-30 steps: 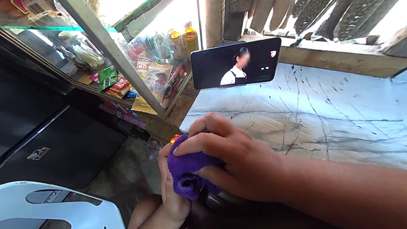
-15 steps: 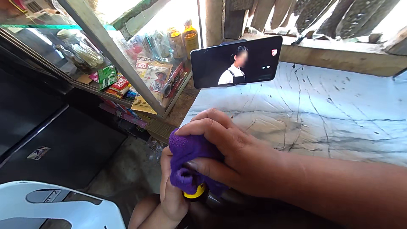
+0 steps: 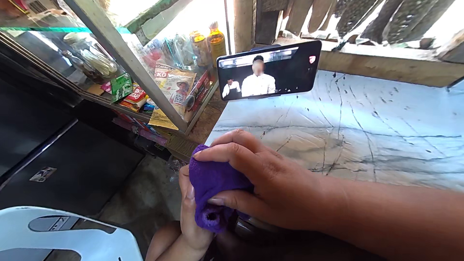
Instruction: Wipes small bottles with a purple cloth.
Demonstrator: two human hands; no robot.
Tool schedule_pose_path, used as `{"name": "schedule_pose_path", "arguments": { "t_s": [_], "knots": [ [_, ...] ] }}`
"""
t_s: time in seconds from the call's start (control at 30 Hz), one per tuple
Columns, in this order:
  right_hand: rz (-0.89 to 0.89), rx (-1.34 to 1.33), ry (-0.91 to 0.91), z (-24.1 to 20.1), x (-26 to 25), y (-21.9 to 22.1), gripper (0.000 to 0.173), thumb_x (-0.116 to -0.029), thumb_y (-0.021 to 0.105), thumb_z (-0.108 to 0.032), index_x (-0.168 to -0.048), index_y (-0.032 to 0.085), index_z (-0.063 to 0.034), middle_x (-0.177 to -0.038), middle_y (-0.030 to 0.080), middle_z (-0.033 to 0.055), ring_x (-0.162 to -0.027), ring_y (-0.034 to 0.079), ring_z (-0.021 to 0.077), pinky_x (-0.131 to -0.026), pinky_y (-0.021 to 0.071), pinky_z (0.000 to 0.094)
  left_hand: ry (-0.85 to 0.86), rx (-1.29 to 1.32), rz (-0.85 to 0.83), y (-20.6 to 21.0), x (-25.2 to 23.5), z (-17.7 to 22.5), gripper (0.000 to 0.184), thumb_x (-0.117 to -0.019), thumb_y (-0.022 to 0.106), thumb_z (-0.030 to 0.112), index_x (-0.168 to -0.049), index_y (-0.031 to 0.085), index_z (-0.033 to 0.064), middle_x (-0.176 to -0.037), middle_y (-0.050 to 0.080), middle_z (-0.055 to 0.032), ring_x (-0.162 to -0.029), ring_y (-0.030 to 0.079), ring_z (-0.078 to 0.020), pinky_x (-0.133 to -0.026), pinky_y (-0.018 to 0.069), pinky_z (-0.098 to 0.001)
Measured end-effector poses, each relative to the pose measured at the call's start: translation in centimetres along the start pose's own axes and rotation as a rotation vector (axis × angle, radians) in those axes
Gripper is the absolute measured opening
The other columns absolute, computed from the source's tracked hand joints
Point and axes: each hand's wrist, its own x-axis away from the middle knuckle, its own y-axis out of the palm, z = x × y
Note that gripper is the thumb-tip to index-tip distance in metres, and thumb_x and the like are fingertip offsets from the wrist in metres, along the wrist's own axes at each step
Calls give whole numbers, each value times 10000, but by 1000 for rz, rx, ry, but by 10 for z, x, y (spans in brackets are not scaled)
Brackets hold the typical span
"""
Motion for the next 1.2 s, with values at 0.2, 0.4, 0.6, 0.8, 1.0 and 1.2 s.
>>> {"name": "schedule_pose_path", "arguments": {
  "t_s": [0.2,0.4,0.6,0.8,1.0,1.2],
  "knots": [
    [16,-83,61,1,-2,-4,329,-949,695,-270,-1248,666,-136,-1069,600,-10,-981,604,33,-790,544,173,-10,30,-107,0,0,0,318,-1051,491,416,-1280,594,221,-1184,682,74,-1084,643,-13,-932,527,-212],
    [7,-127,105,2,-3,-7,282,-959,671,-236,-1217,661,-124,-1039,608,-29,-954,609,12,-773,548,163,-13,47,-135,5,-1,0,301,-1061,486,393,-1299,555,223,-1193,667,70,-1079,642,-17,-922,533,-204],
    [6,-132,109,3,-3,-7,284,-962,669,-245,-1220,657,-127,-1048,604,-30,-966,606,16,-782,547,168,-21,48,-139,4,-1,0,306,-1061,485,399,-1298,548,216,-1189,663,62,-1073,643,-23,-913,536,-205],
    [13,-138,117,4,-3,-7,291,-958,671,-244,-1222,658,-122,-1041,608,-30,-957,609,13,-776,547,166,-27,58,-136,4,-1,0,303,-1057,496,396,-1295,546,216,-1186,667,63,-1069,647,-19,-913,538,-204],
    [13,-173,140,3,-3,-8,282,-976,649,-233,-1229,638,-108,-1068,633,-16,-965,632,19,-793,569,189,-6,0,-150,5,-2,0,312,-1062,481,398,-1314,529,219,-1204,665,82,-1090,637,0,-939,525,-193],
    [11,-164,147,3,-3,-7,286,-979,649,-253,-1230,643,-117,-1055,620,-25,-965,622,15,-792,559,181,-23,9,-154,4,-3,2,319,-1062,479,404,-1312,532,215,-1198,662,83,-1074,638,3,-919,530,-189]
  ]
}}
